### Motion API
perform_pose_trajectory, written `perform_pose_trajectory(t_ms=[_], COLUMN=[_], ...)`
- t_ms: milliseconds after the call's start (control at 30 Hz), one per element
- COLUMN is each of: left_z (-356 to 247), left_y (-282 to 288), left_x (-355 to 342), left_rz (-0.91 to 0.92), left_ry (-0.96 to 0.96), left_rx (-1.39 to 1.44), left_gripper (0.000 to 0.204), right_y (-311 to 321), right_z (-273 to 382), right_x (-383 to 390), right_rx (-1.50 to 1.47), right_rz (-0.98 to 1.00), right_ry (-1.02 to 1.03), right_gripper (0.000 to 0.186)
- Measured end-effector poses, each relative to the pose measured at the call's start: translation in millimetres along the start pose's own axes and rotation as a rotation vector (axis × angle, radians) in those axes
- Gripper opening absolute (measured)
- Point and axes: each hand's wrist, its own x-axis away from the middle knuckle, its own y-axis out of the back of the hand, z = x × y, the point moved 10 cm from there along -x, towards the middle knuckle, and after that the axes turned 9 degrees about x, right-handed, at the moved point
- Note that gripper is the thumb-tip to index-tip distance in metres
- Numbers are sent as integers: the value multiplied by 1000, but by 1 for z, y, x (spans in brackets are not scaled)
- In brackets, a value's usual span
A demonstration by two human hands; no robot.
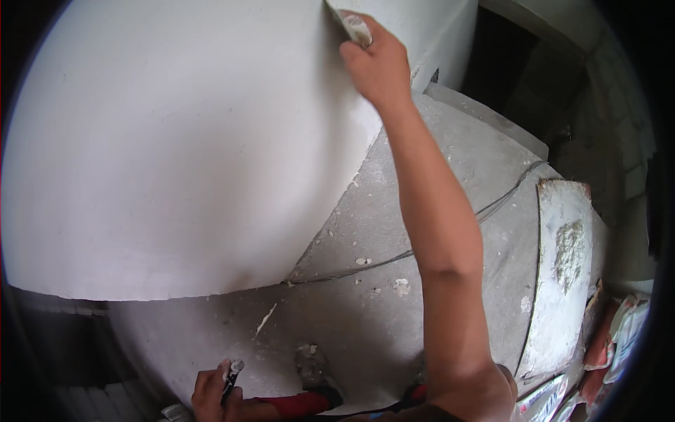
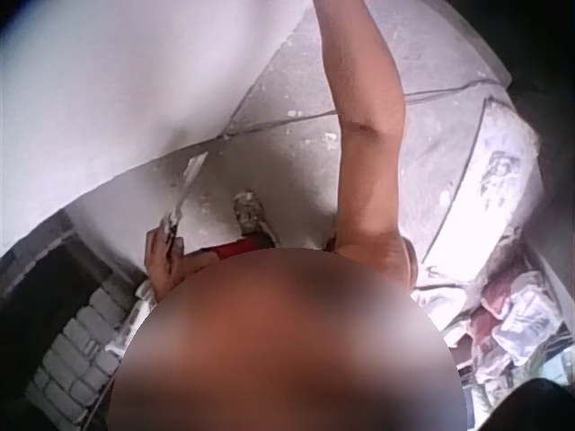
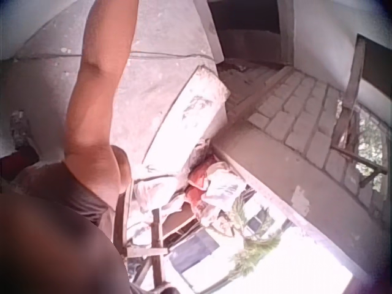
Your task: Apply plaster or finishing compound to a wall using a trowel and putty knife.
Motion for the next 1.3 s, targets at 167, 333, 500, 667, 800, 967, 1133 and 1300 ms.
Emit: perform_pose_trajectory(t_ms=[167,333,500,667,800,967,1133,1300], left_z=[0,-19,-31,-19,-15,-10,-14,-18], left_y=[-1,-5,-2,-4,-9,-16,-21,-19], left_x=[-3,-11,-11,-21,-30,-46,-47,-42], left_rz=[13,63,4,23,70,92,170,142], left_ry=[17,-5,2,125,179,117,106,104], left_rx=[9,0,5,65,70,-11,-7,-58], left_gripper=[41,41,39,39,39,41,42,41], right_y=[-50,-53,-4,-12,-41,-86,-49,-33], right_z=[53,28,-130,-175,-175,-86,-186,-273], right_x=[141,215,171,100,92,213,190,120], right_rx=[59,-73,-241,-211,-143,5,-226,-382], right_rz=[43,206,-53,-138,-95,77,90,-105], right_ry=[251,273,-275,-267,-167,115,-528,-933], right_gripper=[65,55,44,50,53,63,37,27])
